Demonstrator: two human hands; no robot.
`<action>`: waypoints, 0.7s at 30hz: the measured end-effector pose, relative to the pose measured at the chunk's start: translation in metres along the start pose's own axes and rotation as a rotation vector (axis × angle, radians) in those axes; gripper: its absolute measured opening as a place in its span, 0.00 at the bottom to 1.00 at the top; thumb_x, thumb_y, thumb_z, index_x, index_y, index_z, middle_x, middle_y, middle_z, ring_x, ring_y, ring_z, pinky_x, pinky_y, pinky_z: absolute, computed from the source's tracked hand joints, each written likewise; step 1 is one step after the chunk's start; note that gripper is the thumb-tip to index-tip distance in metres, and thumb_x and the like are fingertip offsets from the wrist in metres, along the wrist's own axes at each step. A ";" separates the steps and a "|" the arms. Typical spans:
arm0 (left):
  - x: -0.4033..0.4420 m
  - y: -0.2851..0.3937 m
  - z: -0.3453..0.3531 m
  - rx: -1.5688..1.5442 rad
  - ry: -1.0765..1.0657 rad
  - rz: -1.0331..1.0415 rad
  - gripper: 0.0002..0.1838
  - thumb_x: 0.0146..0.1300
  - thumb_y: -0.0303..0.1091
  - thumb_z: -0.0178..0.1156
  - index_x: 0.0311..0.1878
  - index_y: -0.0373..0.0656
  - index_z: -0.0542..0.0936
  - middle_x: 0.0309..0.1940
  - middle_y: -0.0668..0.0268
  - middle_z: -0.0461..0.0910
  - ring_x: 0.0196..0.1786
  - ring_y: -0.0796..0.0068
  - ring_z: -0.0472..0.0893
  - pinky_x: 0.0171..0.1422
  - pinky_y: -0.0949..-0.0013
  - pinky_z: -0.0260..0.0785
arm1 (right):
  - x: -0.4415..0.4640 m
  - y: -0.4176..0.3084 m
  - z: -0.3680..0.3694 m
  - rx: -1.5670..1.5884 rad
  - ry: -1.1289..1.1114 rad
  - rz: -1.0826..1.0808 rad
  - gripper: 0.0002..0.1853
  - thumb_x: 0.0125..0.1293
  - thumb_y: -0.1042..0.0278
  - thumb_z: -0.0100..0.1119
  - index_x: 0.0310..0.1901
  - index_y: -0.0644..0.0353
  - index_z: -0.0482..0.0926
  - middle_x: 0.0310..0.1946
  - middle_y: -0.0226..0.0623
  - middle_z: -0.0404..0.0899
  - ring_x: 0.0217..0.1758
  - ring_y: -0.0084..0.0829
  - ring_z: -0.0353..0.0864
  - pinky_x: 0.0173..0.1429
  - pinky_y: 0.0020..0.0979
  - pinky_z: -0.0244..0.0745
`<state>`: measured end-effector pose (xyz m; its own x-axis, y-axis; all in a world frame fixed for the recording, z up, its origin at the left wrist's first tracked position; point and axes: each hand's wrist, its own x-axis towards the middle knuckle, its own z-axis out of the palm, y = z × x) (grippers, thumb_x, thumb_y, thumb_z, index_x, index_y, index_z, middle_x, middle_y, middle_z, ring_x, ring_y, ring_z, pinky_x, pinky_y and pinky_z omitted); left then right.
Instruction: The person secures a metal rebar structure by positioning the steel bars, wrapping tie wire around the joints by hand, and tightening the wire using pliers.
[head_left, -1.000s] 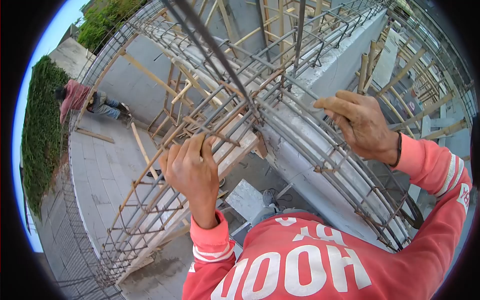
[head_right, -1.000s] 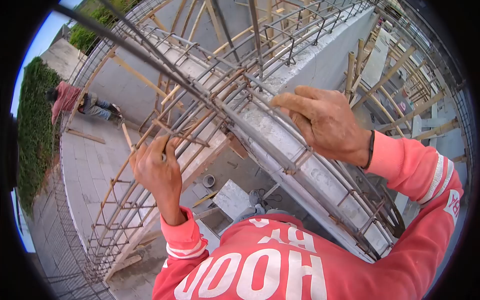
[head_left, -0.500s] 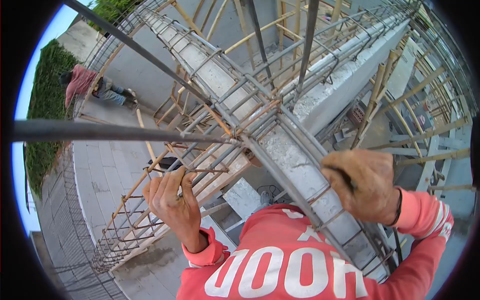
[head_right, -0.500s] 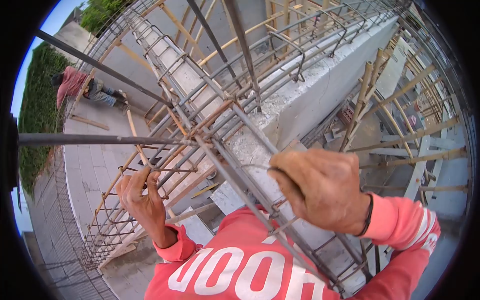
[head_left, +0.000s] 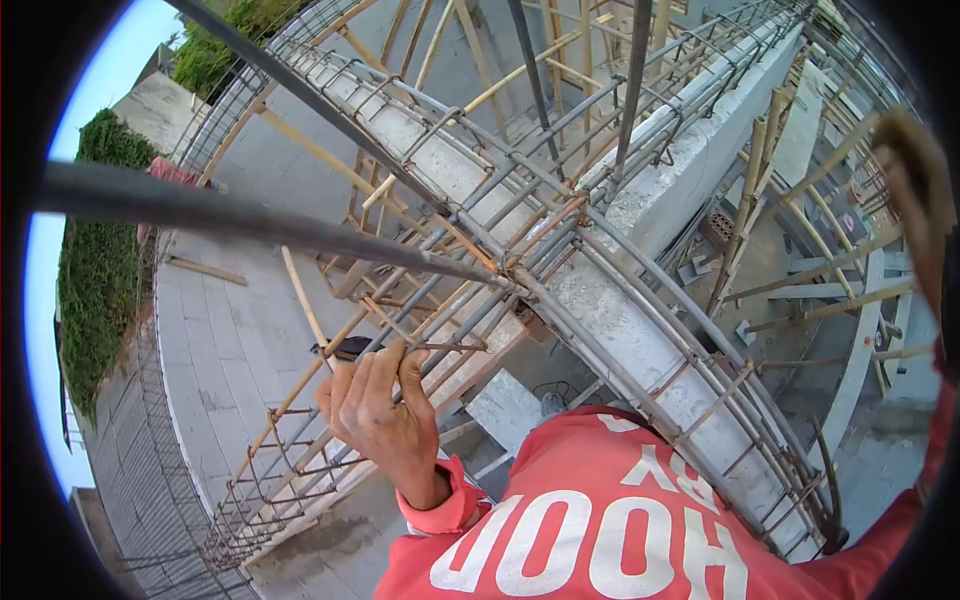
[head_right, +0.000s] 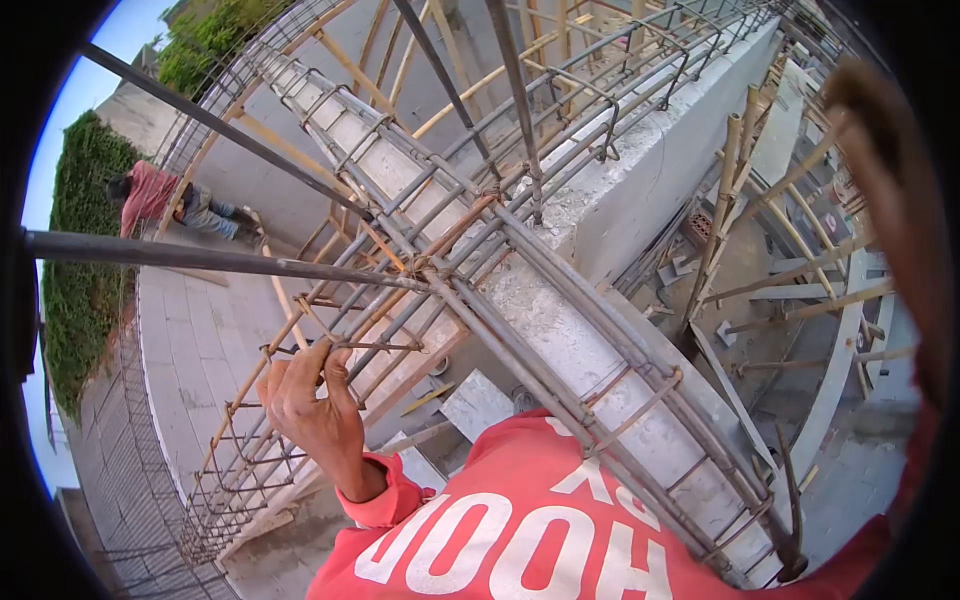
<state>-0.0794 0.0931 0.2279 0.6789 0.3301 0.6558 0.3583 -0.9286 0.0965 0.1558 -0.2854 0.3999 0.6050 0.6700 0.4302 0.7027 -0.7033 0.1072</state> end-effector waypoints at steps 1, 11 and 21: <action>-0.001 0.000 0.001 -0.011 0.001 0.007 0.07 0.60 0.35 0.71 0.36 0.43 0.88 0.26 0.66 0.84 0.32 0.64 0.75 0.47 0.61 0.62 | 0.006 0.003 -0.031 -0.073 -0.098 0.026 0.13 0.73 0.60 0.63 0.51 0.58 0.86 0.32 0.36 0.86 0.31 0.28 0.81 0.39 0.35 0.76; 0.000 -0.004 0.002 -0.030 0.039 0.040 0.07 0.61 0.36 0.71 0.37 0.43 0.88 0.29 0.68 0.85 0.34 0.65 0.78 0.47 0.61 0.64 | 0.066 0.024 -0.127 -0.662 -0.392 -0.252 0.08 0.72 0.60 0.65 0.46 0.48 0.89 0.27 0.44 0.86 0.26 0.40 0.84 0.30 0.37 0.72; 0.001 -0.004 -0.002 -0.014 0.062 0.045 0.08 0.61 0.36 0.72 0.38 0.43 0.87 0.28 0.65 0.84 0.32 0.61 0.76 0.45 0.61 0.63 | 0.080 -0.029 0.080 0.077 -0.053 -0.174 0.07 0.67 0.69 0.61 0.41 0.56 0.88 0.31 0.45 0.86 0.37 0.50 0.85 0.45 0.46 0.79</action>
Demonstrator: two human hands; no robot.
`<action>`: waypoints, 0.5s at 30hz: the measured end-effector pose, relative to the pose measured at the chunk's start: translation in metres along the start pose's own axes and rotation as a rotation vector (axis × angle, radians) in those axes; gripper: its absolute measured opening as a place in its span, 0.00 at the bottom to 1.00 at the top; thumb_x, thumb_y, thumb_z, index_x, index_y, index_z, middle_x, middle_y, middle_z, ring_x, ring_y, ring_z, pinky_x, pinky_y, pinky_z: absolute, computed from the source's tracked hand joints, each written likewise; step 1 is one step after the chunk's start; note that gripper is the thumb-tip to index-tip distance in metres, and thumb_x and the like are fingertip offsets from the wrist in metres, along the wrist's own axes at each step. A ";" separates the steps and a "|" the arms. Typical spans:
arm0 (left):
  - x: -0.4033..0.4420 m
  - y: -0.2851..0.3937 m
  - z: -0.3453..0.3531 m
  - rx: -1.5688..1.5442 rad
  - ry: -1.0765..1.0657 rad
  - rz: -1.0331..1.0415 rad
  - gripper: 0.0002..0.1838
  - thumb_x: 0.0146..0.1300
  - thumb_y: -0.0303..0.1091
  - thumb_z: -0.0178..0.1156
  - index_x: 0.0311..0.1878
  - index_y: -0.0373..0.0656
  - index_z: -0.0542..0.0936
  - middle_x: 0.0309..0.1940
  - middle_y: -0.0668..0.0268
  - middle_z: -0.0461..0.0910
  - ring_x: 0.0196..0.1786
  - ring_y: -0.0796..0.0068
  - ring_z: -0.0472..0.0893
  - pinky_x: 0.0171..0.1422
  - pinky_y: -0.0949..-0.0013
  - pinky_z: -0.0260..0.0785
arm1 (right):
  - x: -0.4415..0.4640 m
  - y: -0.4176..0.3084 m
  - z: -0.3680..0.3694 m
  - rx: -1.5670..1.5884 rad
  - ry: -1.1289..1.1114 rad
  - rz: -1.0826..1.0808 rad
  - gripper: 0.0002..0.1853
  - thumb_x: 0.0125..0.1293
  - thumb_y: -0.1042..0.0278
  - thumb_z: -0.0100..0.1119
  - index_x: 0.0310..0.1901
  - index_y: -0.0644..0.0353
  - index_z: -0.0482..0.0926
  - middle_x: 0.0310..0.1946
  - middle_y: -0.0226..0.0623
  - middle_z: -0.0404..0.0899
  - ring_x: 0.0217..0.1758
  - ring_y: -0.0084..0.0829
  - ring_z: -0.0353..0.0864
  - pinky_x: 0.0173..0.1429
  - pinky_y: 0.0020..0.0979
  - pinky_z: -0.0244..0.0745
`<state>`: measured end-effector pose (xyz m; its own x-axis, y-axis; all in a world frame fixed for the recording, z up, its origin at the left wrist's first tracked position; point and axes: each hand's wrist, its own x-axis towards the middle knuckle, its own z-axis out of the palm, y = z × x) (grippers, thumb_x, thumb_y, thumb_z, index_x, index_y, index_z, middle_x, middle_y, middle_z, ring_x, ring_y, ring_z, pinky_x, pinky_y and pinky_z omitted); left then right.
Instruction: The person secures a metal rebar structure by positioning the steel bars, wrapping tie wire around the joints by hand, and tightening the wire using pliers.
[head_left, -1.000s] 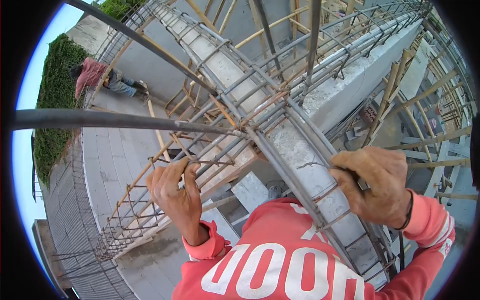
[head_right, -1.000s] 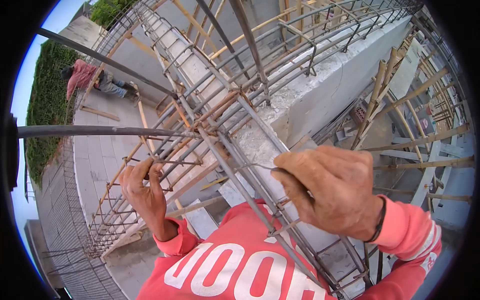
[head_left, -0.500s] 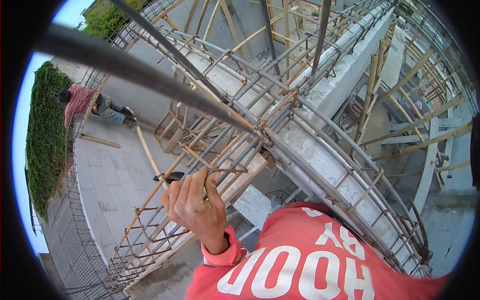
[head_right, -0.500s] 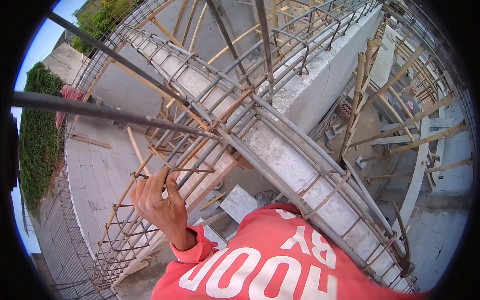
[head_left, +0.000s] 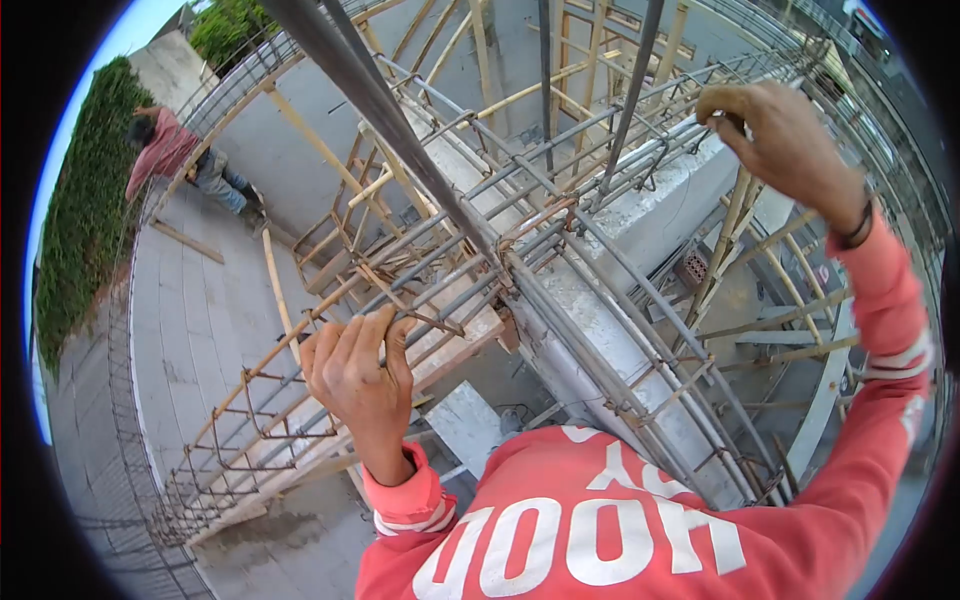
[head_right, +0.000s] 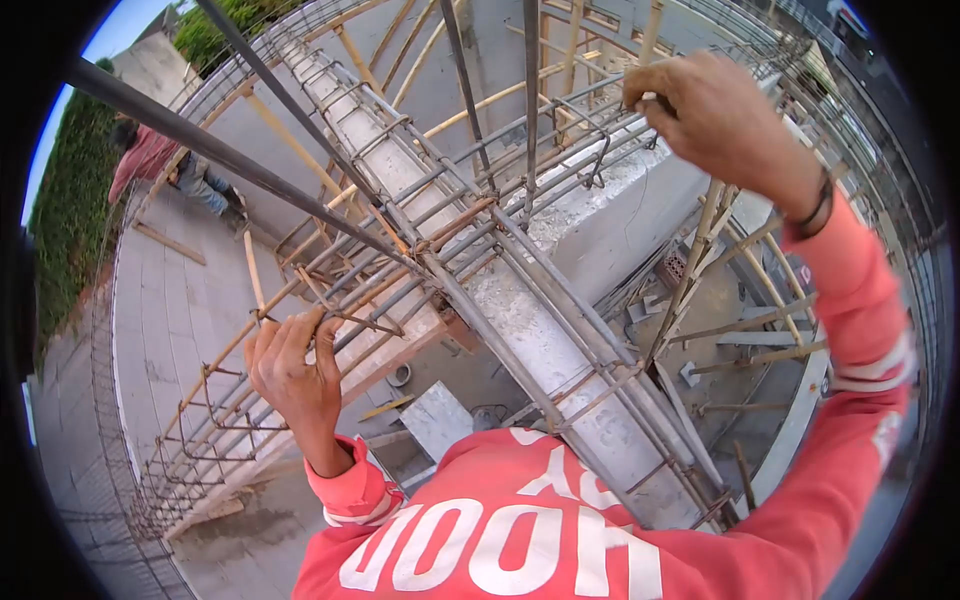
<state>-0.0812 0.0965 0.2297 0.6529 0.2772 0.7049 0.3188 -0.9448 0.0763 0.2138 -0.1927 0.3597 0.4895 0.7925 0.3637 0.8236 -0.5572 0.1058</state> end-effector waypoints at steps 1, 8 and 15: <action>0.001 0.001 -0.001 -0.025 -0.021 0.006 0.08 0.60 0.36 0.72 0.39 0.43 0.87 0.28 0.65 0.84 0.32 0.61 0.76 0.44 0.60 0.63 | -0.005 0.003 0.016 0.027 0.118 -0.043 0.07 0.68 0.68 0.62 0.41 0.57 0.87 0.30 0.44 0.85 0.34 0.47 0.84 0.42 0.44 0.78; 0.020 0.012 -0.032 -0.286 -0.236 -0.222 0.21 0.54 0.40 0.78 0.46 0.39 0.83 0.39 0.59 0.84 0.45 0.58 0.81 0.55 0.59 0.68 | -0.045 0.029 0.069 0.623 0.152 0.293 0.08 0.72 0.70 0.61 0.45 0.63 0.86 0.20 0.30 0.74 0.24 0.20 0.69 0.32 0.28 0.65; 0.068 0.058 -0.042 -0.531 0.191 -0.064 0.41 0.63 0.54 0.71 0.71 0.36 0.71 0.62 0.50 0.77 0.67 0.54 0.76 0.73 0.49 0.63 | -0.048 0.026 0.075 0.822 0.089 0.337 0.09 0.74 0.69 0.61 0.46 0.63 0.86 0.20 0.24 0.71 0.26 0.15 0.68 0.31 0.24 0.62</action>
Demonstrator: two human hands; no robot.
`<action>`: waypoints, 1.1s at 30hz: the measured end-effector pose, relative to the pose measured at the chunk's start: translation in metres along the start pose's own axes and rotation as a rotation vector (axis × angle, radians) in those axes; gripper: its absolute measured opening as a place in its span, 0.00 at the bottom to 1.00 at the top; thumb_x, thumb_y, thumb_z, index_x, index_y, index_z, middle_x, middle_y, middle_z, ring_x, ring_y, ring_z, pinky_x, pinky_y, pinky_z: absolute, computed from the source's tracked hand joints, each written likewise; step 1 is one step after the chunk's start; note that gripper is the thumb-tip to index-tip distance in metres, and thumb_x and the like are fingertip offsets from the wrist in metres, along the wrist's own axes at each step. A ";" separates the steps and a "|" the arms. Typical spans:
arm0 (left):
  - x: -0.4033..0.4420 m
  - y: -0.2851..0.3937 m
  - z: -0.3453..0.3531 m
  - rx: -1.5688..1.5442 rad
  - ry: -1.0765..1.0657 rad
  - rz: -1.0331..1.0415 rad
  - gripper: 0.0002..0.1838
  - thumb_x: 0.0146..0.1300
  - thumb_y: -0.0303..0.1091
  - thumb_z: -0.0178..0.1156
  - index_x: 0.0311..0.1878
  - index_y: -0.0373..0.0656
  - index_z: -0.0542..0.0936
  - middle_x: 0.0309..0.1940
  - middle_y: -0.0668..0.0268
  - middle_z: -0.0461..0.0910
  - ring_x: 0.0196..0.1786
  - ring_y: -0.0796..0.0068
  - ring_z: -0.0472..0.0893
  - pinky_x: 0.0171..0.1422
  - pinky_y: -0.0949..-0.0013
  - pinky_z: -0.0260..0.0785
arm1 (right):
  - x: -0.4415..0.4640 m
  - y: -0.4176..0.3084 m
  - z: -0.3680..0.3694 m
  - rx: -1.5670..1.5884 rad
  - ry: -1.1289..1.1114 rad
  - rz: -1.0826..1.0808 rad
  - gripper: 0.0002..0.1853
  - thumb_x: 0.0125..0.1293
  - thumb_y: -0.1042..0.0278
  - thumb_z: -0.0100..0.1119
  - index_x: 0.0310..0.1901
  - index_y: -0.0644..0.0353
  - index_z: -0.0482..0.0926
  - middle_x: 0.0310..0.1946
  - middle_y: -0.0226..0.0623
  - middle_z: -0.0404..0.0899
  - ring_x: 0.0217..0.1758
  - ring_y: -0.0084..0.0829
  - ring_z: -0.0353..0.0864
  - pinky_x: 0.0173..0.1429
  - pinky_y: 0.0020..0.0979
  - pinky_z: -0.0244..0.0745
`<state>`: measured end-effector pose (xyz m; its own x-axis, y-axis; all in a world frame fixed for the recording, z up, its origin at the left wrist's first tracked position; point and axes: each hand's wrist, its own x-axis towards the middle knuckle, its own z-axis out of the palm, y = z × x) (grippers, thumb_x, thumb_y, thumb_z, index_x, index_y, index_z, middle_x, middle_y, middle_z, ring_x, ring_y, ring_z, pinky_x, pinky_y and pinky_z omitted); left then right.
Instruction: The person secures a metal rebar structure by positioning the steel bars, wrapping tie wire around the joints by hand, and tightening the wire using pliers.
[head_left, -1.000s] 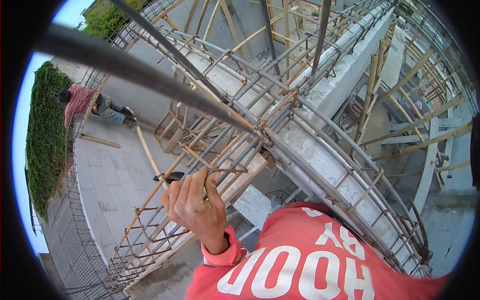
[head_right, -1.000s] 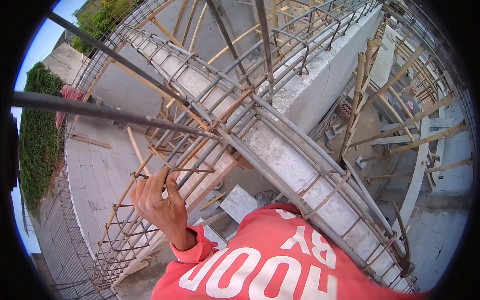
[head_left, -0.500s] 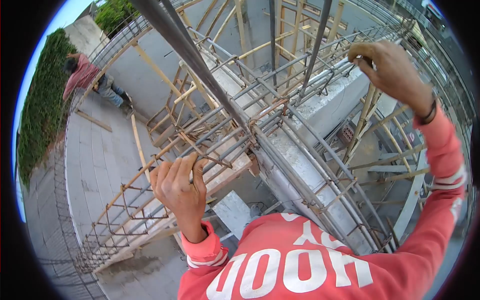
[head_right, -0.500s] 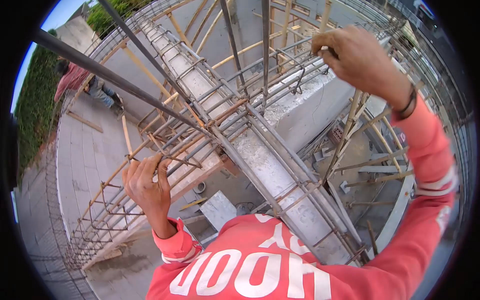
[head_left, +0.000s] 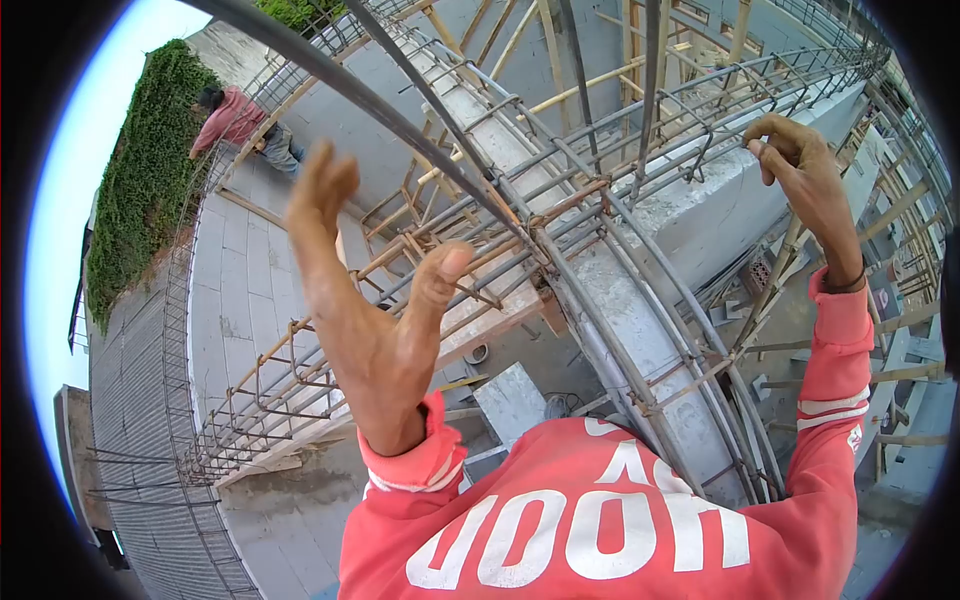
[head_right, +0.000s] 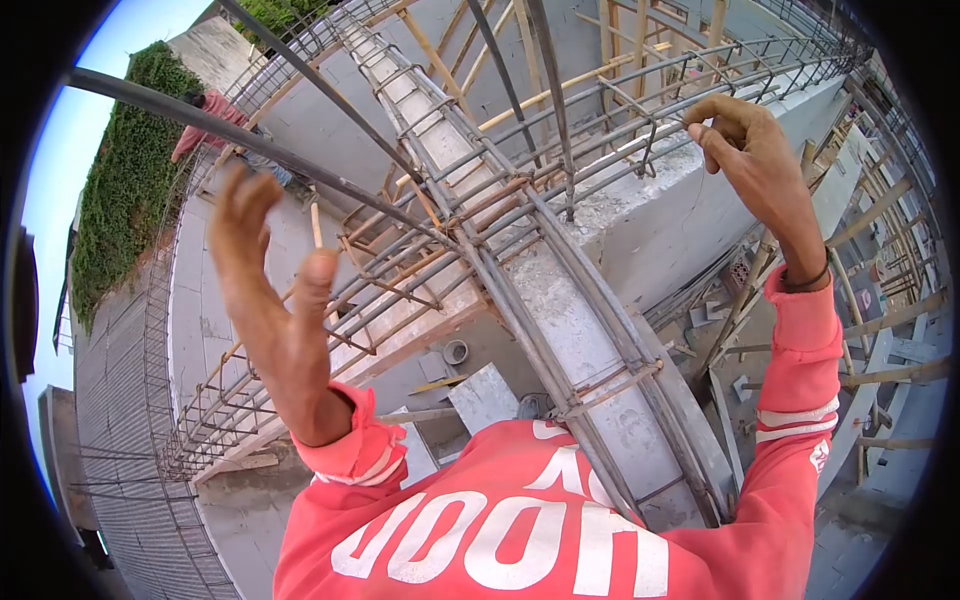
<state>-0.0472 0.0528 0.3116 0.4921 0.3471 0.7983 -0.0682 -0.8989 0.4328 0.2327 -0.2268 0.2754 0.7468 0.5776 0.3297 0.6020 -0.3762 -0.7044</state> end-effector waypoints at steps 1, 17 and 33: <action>0.013 0.005 0.007 -0.064 0.041 0.017 0.43 0.64 0.58 0.68 0.72 0.36 0.71 0.62 0.50 0.77 0.69 0.53 0.75 0.75 0.46 0.61 | 0.000 0.001 0.003 0.003 -0.002 -0.002 0.09 0.74 0.69 0.61 0.46 0.63 0.86 0.20 0.24 0.71 0.26 0.15 0.68 0.31 0.24 0.62; 0.144 0.017 0.027 -0.588 0.288 0.325 0.31 0.64 0.39 0.64 0.66 0.30 0.72 0.60 0.39 0.76 0.70 0.46 0.73 0.77 0.35 0.58 | -0.002 -0.014 0.019 0.216 0.293 -0.080 0.13 0.79 0.61 0.59 0.46 0.64 0.86 0.23 0.16 0.66 0.26 0.11 0.57 0.29 0.21 0.50; 0.146 0.004 0.038 -0.656 0.231 0.211 0.28 0.66 0.42 0.60 0.64 0.33 0.73 0.58 0.42 0.71 0.61 0.50 0.72 0.66 0.43 0.59 | -0.006 0.004 0.023 0.165 0.224 -0.125 0.15 0.80 0.61 0.55 0.42 0.63 0.85 0.19 0.16 0.58 0.24 0.12 0.53 0.28 0.23 0.48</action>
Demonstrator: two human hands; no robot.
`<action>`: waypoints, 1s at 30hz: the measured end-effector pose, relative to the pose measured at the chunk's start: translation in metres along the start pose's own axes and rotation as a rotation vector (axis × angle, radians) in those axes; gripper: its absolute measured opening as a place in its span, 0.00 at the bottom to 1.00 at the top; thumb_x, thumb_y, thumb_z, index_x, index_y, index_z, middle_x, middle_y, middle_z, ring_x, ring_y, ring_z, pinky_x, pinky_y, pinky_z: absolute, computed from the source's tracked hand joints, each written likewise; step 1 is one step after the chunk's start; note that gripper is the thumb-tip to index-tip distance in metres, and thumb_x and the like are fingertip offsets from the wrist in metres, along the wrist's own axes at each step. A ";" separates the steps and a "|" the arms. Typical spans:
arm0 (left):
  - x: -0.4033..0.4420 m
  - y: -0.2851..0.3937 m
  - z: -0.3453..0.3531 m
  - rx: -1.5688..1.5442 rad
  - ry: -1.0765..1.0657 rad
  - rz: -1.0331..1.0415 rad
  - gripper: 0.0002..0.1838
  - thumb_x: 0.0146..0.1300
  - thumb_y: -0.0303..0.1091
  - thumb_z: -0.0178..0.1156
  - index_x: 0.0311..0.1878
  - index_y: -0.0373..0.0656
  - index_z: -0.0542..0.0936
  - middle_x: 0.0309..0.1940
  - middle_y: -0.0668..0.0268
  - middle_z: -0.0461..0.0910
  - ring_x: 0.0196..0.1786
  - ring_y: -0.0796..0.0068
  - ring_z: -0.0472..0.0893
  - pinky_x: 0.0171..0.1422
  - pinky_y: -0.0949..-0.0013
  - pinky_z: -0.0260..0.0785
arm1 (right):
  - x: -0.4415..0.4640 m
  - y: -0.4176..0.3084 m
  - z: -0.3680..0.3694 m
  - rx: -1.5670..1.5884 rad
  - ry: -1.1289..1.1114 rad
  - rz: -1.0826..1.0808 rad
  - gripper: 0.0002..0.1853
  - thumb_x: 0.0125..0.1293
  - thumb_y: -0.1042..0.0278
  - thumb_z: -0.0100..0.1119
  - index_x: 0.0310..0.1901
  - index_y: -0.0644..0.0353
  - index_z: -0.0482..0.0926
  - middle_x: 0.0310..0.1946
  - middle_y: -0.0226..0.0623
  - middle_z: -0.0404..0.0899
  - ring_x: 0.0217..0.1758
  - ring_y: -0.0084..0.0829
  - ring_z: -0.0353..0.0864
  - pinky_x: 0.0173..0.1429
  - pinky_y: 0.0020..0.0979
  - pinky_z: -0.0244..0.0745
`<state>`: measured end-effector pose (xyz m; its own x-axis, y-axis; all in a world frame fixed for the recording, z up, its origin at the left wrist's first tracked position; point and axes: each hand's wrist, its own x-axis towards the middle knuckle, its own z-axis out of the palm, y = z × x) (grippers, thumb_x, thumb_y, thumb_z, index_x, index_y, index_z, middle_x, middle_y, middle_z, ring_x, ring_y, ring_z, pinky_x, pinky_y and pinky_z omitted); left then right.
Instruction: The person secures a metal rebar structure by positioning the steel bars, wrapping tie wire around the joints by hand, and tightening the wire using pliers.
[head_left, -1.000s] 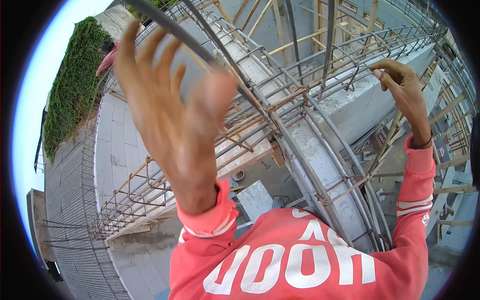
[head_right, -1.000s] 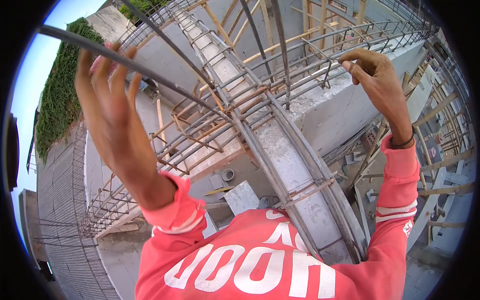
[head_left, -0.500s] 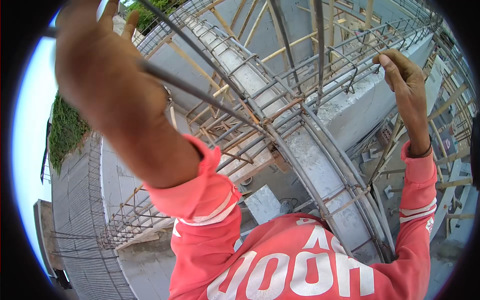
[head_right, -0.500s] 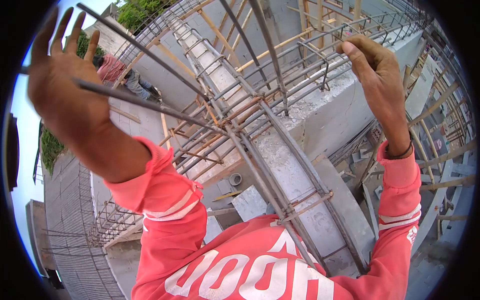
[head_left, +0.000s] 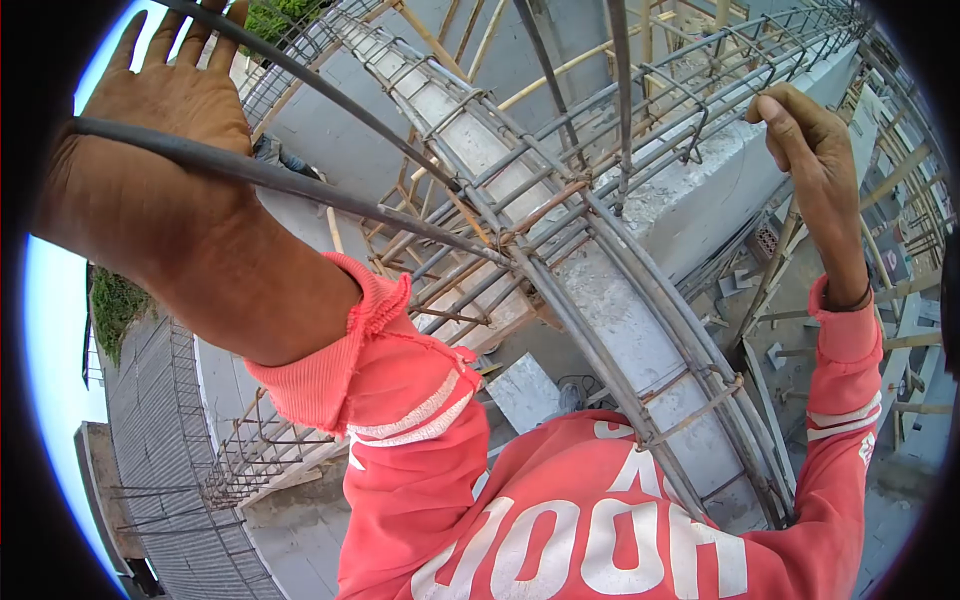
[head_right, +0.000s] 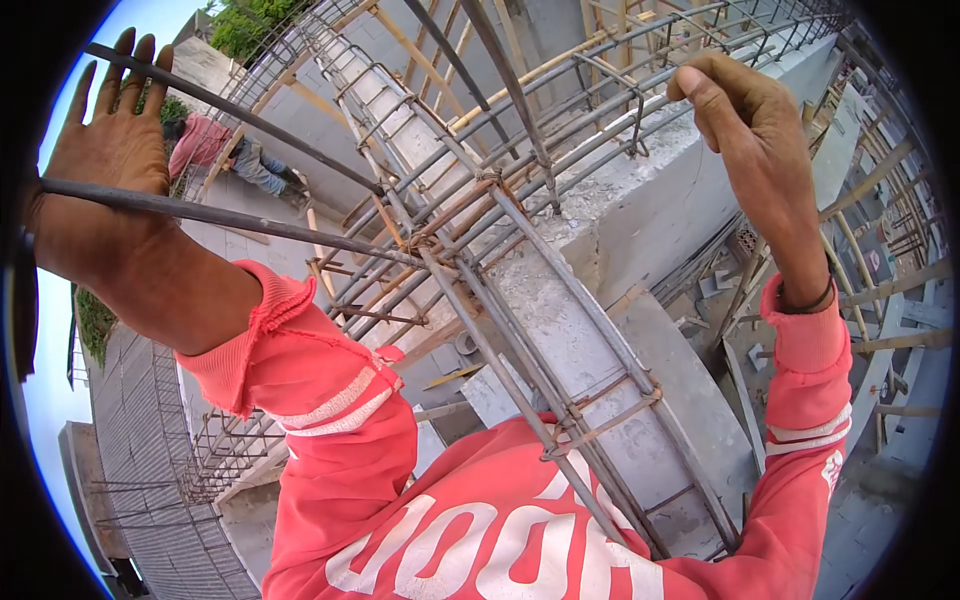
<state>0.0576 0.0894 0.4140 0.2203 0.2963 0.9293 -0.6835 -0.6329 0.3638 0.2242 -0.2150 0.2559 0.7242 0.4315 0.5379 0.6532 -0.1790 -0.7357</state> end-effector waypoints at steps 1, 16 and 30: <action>-0.001 0.000 0.001 -0.007 0.002 0.006 0.28 0.66 0.42 0.60 0.63 0.33 0.74 0.57 0.43 0.71 0.59 0.51 0.72 0.65 0.45 0.60 | 0.000 -0.001 0.001 -0.008 -0.001 -0.001 0.15 0.80 0.61 0.55 0.42 0.63 0.85 0.19 0.16 0.58 0.24 0.12 0.53 0.28 0.23 0.48; -0.003 -0.007 -0.006 -0.093 -0.153 0.061 0.24 0.64 0.42 0.62 0.57 0.33 0.79 0.43 0.55 0.79 0.41 0.67 0.80 0.46 0.64 0.75 | -0.004 -0.003 0.006 -0.042 -0.056 0.026 0.15 0.80 0.60 0.57 0.42 0.62 0.85 0.18 0.17 0.59 0.23 0.12 0.55 0.27 0.24 0.48; -0.012 0.044 -0.001 0.128 -0.175 -0.051 0.38 0.66 0.54 0.64 0.63 0.25 0.78 0.60 0.46 0.78 0.63 0.58 0.76 0.69 0.60 0.65 | -0.007 -0.032 0.021 0.022 -0.084 -0.011 0.14 0.80 0.61 0.56 0.44 0.63 0.85 0.19 0.17 0.60 0.24 0.12 0.56 0.28 0.23 0.49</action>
<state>0.0238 0.0587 0.4186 0.3777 0.2090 0.9020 -0.5765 -0.7093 0.4057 0.1939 -0.1934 0.2670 0.6955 0.5061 0.5100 0.6551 -0.1553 -0.7394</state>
